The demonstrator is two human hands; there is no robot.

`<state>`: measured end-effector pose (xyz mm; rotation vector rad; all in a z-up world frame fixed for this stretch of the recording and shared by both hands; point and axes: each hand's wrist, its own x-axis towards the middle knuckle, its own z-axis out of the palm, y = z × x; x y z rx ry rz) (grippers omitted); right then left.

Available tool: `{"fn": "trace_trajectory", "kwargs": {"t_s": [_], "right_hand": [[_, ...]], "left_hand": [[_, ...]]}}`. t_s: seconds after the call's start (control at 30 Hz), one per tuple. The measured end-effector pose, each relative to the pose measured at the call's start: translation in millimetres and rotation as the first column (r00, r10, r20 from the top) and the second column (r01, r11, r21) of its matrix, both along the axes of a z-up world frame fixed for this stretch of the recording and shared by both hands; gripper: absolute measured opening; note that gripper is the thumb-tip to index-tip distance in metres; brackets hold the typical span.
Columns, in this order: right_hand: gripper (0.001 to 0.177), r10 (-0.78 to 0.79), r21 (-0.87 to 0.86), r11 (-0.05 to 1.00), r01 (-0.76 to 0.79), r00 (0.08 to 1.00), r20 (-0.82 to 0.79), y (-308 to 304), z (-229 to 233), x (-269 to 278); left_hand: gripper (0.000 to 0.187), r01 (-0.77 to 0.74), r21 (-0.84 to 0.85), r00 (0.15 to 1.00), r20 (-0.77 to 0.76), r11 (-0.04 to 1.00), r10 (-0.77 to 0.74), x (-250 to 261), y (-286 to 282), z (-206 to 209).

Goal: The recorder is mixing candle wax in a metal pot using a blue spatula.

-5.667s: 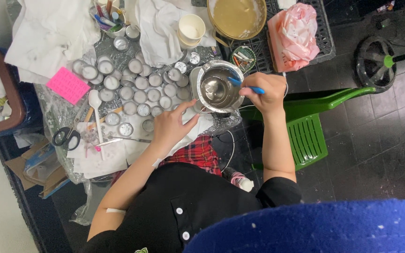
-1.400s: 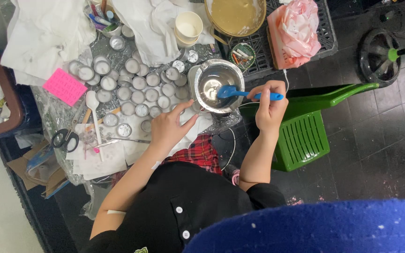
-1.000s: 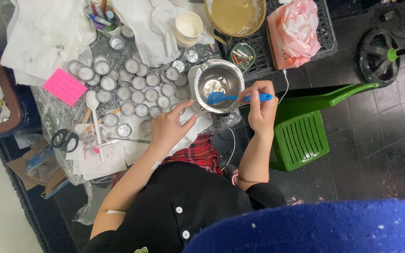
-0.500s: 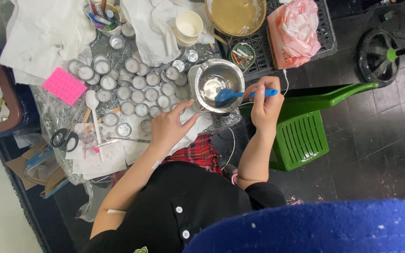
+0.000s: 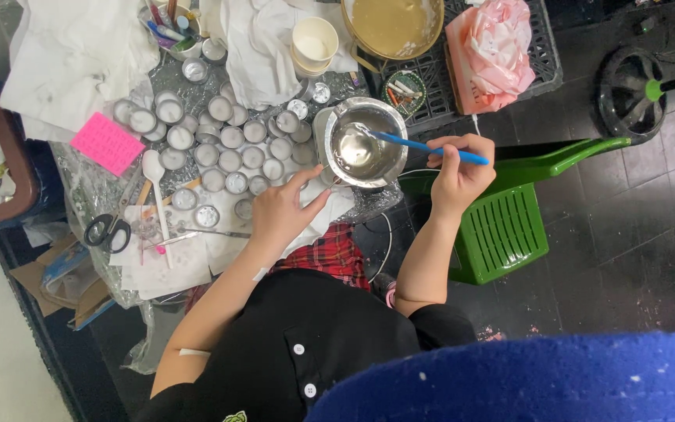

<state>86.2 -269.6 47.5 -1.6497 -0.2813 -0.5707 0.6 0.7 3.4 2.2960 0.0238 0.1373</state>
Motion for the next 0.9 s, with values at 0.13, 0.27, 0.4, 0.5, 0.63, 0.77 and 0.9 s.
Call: {"fn": "trace_trajectory", "kwargs": {"t_s": [0.13, 0.27, 0.4, 0.5, 0.63, 0.77, 0.9], "right_hand": [[0.012, -0.108, 0.029, 0.994, 0.109, 0.994, -0.008, 3, -9, 5], [0.013, -0.126, -0.024, 0.992, 0.126, 0.992, -0.002, 28, 0, 9], [0.011, -0.098, -0.051, 0.994, 0.097, 0.995, -0.022, 48, 4, 12], [0.012, -0.079, -0.072, 0.995, 0.076, 0.996, -0.05, 56, 3, 14], [0.012, -0.066, -0.103, 0.993, 0.059, 0.996, -0.06, 59, 4, 13], [0.011, -0.045, -0.113, 0.993, 0.041, 0.998, -0.033, 55, 4, 10], [0.01, -0.109, -0.119, 0.987, 0.107, 0.994, -0.007, 42, 2, 9]], "left_hand": [[0.041, -0.006, -0.002, 1.0, -0.005, 1.0, 0.006, 0, 0, 5], [0.04, -0.002, -0.009, 1.0, -0.006, 1.0, 0.002, 0, 0, 3], [0.041, -0.008, -0.006, 1.0, -0.005, 1.0, 0.008, -1, 0, 4], [0.04, -0.007, 0.0, 1.0, -0.008, 1.0, 0.007, 0, 0, 4], [0.041, -0.003, 0.009, 1.0, 0.014, 1.0, 0.003, 0, 0, 1], [0.041, -0.012, 0.012, 1.0, 0.016, 1.0, 0.011, 0, 0, 3], [0.04, -0.004, 0.017, 1.0, 0.005, 1.0, 0.004, 1, 1, 2]]}}
